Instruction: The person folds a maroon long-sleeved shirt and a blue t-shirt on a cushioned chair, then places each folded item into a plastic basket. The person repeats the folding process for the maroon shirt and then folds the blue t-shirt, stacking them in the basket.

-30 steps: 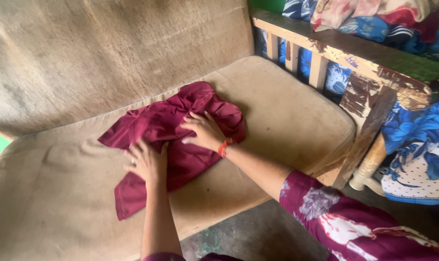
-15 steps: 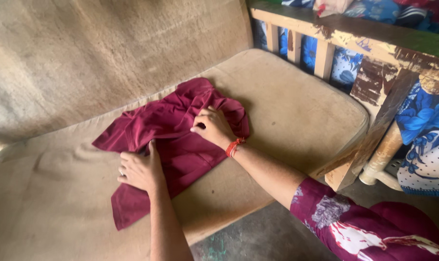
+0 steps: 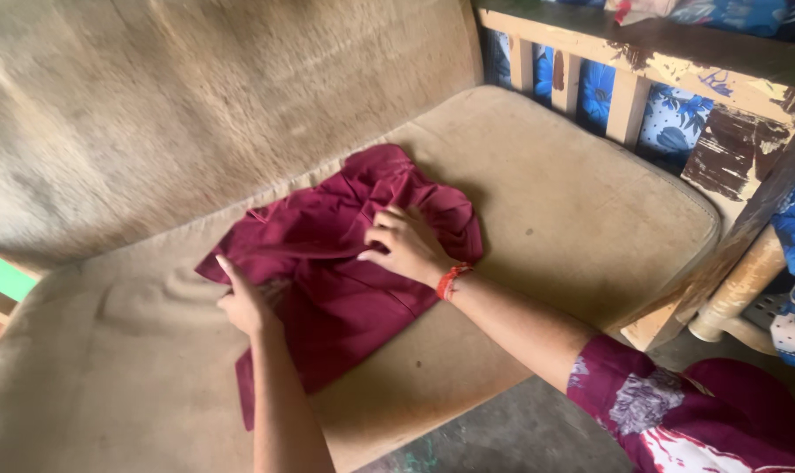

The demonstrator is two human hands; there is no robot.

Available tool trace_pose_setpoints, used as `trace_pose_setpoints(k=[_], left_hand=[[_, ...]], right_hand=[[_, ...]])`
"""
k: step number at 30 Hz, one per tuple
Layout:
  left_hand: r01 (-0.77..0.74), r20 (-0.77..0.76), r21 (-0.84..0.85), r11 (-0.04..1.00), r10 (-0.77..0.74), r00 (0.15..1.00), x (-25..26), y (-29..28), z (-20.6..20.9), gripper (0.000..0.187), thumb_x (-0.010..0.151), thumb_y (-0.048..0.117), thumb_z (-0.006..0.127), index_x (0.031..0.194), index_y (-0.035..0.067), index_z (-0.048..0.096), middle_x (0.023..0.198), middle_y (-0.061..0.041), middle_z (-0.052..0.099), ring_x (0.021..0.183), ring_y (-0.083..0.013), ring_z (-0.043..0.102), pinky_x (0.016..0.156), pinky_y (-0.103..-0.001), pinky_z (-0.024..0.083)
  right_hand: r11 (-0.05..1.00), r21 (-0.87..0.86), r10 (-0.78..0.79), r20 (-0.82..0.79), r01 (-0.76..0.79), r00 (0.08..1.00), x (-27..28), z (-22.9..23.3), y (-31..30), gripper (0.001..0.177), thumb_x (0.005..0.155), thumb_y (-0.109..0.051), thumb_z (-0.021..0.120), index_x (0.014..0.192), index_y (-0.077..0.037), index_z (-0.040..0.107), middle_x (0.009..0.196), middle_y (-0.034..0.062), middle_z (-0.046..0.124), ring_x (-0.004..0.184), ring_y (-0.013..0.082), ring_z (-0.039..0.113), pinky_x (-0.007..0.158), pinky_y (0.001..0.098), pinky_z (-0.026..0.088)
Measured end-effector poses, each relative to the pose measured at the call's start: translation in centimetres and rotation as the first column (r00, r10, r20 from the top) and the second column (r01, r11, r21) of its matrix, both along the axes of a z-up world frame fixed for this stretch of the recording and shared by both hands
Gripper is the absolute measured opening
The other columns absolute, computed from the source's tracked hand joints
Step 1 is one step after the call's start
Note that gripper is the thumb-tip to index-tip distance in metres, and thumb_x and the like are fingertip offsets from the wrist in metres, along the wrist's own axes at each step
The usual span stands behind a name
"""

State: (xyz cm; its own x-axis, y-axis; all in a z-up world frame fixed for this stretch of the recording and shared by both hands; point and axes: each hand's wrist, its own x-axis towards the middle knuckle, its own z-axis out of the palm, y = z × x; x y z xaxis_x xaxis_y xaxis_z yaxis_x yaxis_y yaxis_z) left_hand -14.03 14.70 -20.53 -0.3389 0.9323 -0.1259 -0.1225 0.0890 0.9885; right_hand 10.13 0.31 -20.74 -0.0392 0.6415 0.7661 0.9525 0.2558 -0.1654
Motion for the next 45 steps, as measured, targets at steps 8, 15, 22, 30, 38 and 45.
trace_pose_setpoints(k=[8, 15, 22, 30, 38, 45], left_hand=[[0.0, -0.015, 0.58, 0.815, 0.011, 1.0, 0.2, 2.4, -6.6, 0.047, 0.097, 0.039, 0.07, 0.124, 0.003, 0.055, 0.115, -0.011, 0.067, 0.097, -0.0221, 0.069, 0.078, -0.035, 0.064], [-0.288, -0.697, -0.018, 0.958, 0.194, 0.69, 3.1, 3.0, -4.6, 0.098, 0.081, 0.078, 0.074, 0.12, -0.008, 0.048, 0.104, -0.026, 0.07, 0.088, -0.0411, 0.07, 0.075, -0.05, 0.057], [-0.248, -0.736, 0.386, 0.888, 0.459, 0.497, 5.1, 1.4, -4.5, 0.095, 0.096, 0.069, 0.064, 0.145, -0.01, 0.041, 0.111, -0.025, 0.07, 0.088, -0.0436, 0.072, 0.073, -0.053, 0.056], [0.101, 0.636, 0.545, 0.832, -0.49, 0.597, 1.6, 2.2, -2.8, 0.064, 0.106, 0.035, 0.056, 0.155, -0.003, 0.04, 0.151, -0.022, 0.05, 0.129, -0.0343, 0.064, 0.101, -0.051, 0.06], [0.148, 0.321, 0.478, 0.866, -0.329, 0.888, 3.3, 1.0, -2.4, 0.1, 0.089, -0.002, 0.075, 0.163, 0.027, 0.015, 0.164, -0.011, 0.031, 0.124, -0.0241, 0.056, 0.091, -0.046, 0.057], [0.009, 0.353, 0.284, 0.959, -0.113, 0.929, 4.4, 1.9, -2.2, 0.085, 0.082, 0.0, 0.077, 0.152, 0.012, 0.03, 0.147, -0.014, 0.047, 0.116, -0.0309, 0.065, 0.069, -0.048, 0.063]], right_hand=[[0.982, -0.151, 0.106, -0.034, -0.11, 0.994, -0.2, -1.3, 0.5, 0.025, 0.091, -0.031, 0.073, 0.108, -0.013, 0.073, 0.093, 0.0059, 0.072, 0.084, 0.0238, 0.071, 0.078, 0.0384, 0.056], [0.973, -0.22, 0.043, -0.153, -0.077, 0.987, 0.7, -1.4, 1.7, 0.054, 0.086, -0.038, 0.076, 0.13, -0.009, 0.062, 0.099, 0.0098, 0.075, 0.081, 0.0258, 0.073, 0.069, 0.0393, 0.057], [0.975, -0.204, 0.042, -0.231, -0.091, 0.972, 0.9, -2.5, 2.8, 0.041, 0.083, -0.044, 0.078, 0.108, -0.013, 0.072, 0.088, 0.007, 0.077, 0.078, 0.024, 0.074, 0.067, 0.0403, 0.056], [0.961, 0.072, 0.241, -0.694, -0.268, 0.678, 1.7, -2.3, 4.1, 0.012, 0.102, -0.016, 0.057, 0.101, -0.009, 0.067, 0.071, 0.0001, 0.072, 0.063, 0.0153, 0.074, 0.06, 0.0363, 0.059], [0.921, 0.303, 0.27, -0.949, 0.243, 0.16, 9.6, 2.7, 2.6, 0.09, 0.089, -0.014, 0.077, 0.158, -0.003, 0.019, 0.164, 0.0169, 0.026, 0.152, 0.0272, 0.025, 0.121, 0.0386, 0.021], [0.865, 0.335, 0.048, -0.796, 0.374, 0.603, 10.6, 2.3, 2.3, 0.108, 0.084, -0.008, 0.082, 0.164, -0.008, 0.01, 0.172, 0.0193, 0.016, 0.161, 0.0351, 0.016, 0.131, 0.0427, 0.015]])
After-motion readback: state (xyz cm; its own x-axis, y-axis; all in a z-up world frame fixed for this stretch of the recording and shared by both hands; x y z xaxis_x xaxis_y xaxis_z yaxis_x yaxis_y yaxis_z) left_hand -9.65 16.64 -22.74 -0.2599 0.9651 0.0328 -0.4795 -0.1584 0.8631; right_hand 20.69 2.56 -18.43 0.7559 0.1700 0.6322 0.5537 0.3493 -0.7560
